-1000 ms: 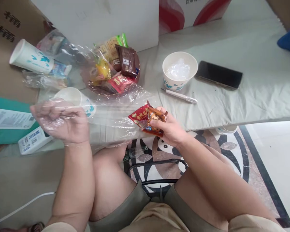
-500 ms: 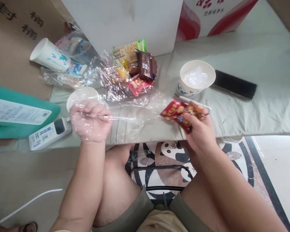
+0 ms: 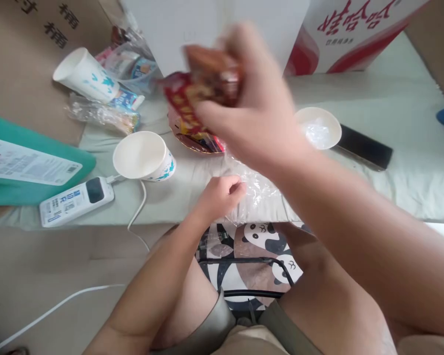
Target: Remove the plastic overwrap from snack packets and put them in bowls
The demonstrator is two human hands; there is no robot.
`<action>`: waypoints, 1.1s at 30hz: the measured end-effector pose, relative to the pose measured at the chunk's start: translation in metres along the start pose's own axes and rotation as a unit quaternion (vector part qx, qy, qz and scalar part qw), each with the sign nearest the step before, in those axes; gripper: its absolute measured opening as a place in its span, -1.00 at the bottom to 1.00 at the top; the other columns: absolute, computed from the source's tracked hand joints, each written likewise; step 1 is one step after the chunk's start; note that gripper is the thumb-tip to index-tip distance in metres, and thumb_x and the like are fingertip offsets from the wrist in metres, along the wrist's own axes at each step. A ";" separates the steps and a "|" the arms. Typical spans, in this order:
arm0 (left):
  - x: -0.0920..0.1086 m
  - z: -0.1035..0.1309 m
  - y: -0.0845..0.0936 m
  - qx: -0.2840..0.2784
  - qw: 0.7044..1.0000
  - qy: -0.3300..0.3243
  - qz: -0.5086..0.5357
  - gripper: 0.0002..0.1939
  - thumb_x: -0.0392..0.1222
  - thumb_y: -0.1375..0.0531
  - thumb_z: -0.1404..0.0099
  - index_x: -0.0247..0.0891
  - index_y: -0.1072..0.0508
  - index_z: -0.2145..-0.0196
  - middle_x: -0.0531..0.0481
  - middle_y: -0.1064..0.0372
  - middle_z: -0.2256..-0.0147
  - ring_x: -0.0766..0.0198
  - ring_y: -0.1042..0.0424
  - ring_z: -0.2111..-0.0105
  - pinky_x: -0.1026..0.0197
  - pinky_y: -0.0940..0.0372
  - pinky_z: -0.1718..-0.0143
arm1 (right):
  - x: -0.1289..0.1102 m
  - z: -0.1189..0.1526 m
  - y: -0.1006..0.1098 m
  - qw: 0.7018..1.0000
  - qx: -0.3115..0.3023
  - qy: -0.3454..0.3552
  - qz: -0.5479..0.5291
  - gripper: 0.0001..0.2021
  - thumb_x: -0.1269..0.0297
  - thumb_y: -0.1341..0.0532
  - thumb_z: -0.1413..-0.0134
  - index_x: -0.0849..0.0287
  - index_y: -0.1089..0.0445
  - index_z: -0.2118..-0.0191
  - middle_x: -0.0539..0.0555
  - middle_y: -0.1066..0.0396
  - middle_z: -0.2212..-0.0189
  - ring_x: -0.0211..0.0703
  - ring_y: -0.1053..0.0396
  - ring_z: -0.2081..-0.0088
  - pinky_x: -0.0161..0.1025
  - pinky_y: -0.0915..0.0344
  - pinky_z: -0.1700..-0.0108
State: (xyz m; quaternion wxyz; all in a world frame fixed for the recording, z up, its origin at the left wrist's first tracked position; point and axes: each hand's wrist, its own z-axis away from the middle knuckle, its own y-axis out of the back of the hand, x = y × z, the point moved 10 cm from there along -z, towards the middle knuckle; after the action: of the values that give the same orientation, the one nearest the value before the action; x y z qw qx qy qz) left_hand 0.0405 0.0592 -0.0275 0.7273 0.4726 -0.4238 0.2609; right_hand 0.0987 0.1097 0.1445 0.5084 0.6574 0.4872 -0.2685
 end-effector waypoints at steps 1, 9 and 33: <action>0.001 0.000 0.000 -0.005 1.000 -0.002 0.002 -0.61 -0.12 -0.07 -0.34 -0.17 0.00 0.58 0.13 -0.01 0.62 0.31 -0.02 0.53 0.12 0.09 0.41 | -0.001 -0.013 -0.021 0.999 -0.030 0.001 0.019 -0.67 0.53 -0.19 0.03 0.00 -0.04 0.29 -0.04 -0.20 0.32 -0.16 -0.28 0.27 -0.17 -0.31 0.21; 0.003 0.003 -0.008 -0.041 0.999 -0.016 0.017 -0.63 -0.12 -0.06 -0.33 -0.17 0.00 0.58 0.11 -0.02 0.62 0.30 -0.01 0.54 0.09 0.12 0.42 | 0.029 -0.038 -0.104 0.934 -0.186 -0.087 0.291 -0.62 0.56 -0.21 -0.04 0.03 0.04 0.30 0.24 -0.31 0.03 -0.01 -0.38 0.16 -0.08 -0.34 0.15; 0.007 0.003 -0.009 -0.046 0.999 -0.013 0.025 -0.60 -0.08 -0.05 -0.37 -0.19 -0.01 0.58 0.12 0.03 0.60 0.31 0.01 0.52 0.10 0.14 0.40 | 0.067 -0.090 -0.011 0.970 -0.030 -0.102 0.218 -0.80 0.17 -0.22 -0.18 0.14 -0.36 0.14 0.20 -0.49 0.10 -0.06 -0.41 0.11 0.02 -0.39 -0.03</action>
State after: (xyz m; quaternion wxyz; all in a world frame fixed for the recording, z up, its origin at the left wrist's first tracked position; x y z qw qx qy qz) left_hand 0.0498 0.0521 -0.0252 0.7358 0.4314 -0.4565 0.2532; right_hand 0.1016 0.2181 0.1134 0.6211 0.7014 0.2852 -0.2022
